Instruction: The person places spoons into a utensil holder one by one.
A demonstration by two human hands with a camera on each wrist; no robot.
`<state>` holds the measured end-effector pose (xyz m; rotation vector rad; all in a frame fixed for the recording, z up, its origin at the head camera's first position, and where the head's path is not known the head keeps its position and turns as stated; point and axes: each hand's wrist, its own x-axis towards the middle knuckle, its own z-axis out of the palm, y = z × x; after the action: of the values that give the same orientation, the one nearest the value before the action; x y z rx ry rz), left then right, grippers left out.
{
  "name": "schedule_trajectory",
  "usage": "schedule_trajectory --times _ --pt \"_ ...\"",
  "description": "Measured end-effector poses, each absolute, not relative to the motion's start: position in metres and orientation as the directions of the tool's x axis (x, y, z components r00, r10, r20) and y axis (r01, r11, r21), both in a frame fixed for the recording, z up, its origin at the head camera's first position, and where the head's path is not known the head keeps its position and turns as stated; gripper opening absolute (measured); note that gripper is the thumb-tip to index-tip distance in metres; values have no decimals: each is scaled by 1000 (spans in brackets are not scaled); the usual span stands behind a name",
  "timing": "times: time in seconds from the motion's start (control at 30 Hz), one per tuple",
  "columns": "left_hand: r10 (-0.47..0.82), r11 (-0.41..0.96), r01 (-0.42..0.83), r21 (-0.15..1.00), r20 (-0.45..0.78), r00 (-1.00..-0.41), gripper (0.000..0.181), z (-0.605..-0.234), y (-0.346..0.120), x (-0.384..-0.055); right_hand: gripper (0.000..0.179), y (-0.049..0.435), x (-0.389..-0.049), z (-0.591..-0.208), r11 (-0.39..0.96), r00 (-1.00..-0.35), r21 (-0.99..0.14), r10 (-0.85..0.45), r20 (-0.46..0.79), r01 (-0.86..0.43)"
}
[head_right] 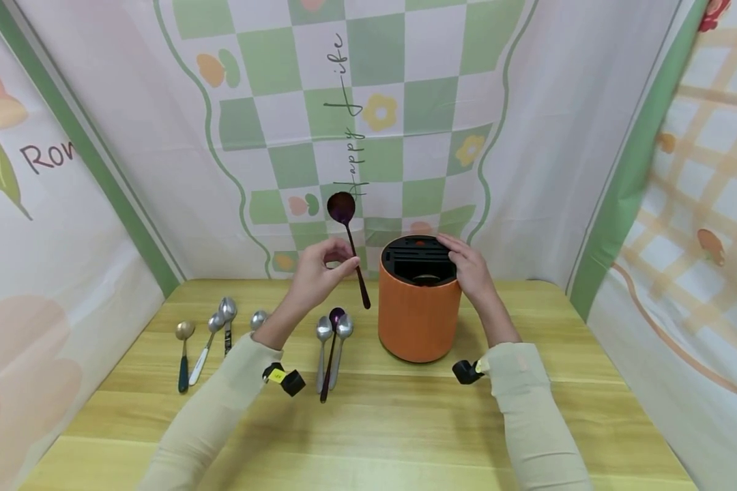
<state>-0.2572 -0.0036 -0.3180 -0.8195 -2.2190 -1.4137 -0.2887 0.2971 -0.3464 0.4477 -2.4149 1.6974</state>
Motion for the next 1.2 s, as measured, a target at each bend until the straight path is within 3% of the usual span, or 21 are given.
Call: schedule_trajectory --times 0.17,0.5,0.87,1.2 --pt "264 308 698 647 647 -715 14 -306 7 -257 44 298 -288 -346 320 -948 -894 -155 277 -313" --pt "250 263 717 645 672 -697 15 -289 29 -258 44 297 -288 -346 322 -939 -883 -157 307 -342" --pt "262 213 770 601 724 -638 15 -277 52 -260 43 297 -289 -346 320 -940 -884 -150 307 -340" --pt "352 229 799 556 718 -600 12 -278 72 -266 44 298 -288 -347 313 -945 -893 -143 293 -324"
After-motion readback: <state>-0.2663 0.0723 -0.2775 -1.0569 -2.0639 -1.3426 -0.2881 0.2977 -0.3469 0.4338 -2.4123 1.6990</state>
